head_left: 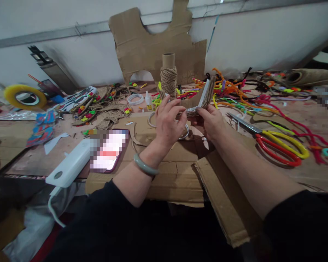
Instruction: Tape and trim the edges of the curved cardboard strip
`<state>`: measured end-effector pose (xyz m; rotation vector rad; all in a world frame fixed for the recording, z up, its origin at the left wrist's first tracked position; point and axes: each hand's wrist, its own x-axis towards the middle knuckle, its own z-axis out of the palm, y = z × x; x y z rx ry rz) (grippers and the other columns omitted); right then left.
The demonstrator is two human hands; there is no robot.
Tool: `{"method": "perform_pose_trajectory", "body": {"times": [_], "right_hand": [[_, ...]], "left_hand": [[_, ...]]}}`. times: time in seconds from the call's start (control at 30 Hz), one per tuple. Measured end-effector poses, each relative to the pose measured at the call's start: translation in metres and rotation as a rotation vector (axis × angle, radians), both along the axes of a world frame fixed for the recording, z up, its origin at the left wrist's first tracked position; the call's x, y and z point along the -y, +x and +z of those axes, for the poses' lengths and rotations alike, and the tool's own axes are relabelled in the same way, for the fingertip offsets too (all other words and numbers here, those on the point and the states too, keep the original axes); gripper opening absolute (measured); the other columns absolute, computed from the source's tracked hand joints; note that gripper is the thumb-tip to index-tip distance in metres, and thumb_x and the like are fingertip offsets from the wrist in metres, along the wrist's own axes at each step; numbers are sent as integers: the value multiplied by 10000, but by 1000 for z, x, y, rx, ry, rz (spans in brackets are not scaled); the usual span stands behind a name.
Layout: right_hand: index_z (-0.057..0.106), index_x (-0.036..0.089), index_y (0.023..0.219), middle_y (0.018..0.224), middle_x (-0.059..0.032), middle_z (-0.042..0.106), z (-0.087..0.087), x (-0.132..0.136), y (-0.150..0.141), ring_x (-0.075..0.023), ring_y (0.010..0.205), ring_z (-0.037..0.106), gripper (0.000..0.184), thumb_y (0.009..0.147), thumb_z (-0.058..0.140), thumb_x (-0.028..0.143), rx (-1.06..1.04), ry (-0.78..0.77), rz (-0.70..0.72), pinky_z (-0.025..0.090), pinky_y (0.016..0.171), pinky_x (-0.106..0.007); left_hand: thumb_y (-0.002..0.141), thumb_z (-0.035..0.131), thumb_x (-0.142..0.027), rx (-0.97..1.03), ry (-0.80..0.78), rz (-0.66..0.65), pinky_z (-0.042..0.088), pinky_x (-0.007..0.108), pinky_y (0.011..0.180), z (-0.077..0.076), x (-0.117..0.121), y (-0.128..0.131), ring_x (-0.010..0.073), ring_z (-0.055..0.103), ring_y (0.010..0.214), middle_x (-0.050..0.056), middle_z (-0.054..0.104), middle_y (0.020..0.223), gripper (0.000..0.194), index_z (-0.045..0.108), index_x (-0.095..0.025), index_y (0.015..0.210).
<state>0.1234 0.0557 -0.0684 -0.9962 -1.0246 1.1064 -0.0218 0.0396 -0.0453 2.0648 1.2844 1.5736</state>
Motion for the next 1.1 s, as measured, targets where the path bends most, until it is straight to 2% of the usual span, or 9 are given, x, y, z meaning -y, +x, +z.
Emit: {"method": "perform_pose_trajectory", "body": {"times": [0.17,0.27,0.37,0.5,0.7,0.97,1.1], "right_hand": [[548,212,722,588,54,566,3,4,-3,-68,451,473,169,717,682,315,60,20,-46,430,465,-211],[537,214,681,554,60,523,4,5,-3,-68,445,446,213,734,690,352,72,69,-42,434,462,-214],[555,222,718,584,59,535,1,3,-2,-71,465,461,286,713,717,458,40,69,-14,447,478,-220],[567,221,733,597,56,541,-3,2,0,-74,490,487,394,637,758,552,47,29,61,443,482,-218],[629,198,744,633,37,601,1,6,-3,-71,507,515,335,601,806,445,117,-76,175,443,488,-208],[634,189,691,577,26,602,6,10,-6,-93,492,539,183,692,744,335,144,-176,224,471,498,-231],[636,207,675,587,28,620,6,10,-7,-92,487,537,113,717,714,277,139,-192,203,477,509,-236]], "left_hand": [[768,635,-178,-92,-51,18,226,450,1112,-1,4,3,292,349,1387,79,668,1172,84,613,-207,692],[765,633,-171,-144,-69,16,229,462,1095,-1,5,4,294,457,1290,83,697,1068,115,608,-204,657],[762,631,-173,-176,-119,6,334,441,1017,-4,2,3,252,590,1057,65,697,907,90,627,-204,678],[745,623,-152,-60,-205,-68,457,326,811,-11,-11,0,175,604,840,26,659,797,64,645,-198,706],[727,636,-171,127,-312,-57,460,272,667,-17,-22,-2,132,574,677,1,639,686,34,644,-183,697],[750,621,-145,51,-267,-35,478,292,732,-15,-19,-2,152,601,772,15,667,748,55,649,-182,721],[770,617,-129,-87,-135,10,472,326,825,-13,-15,-3,172,605,883,44,670,867,72,662,-185,765]]}}
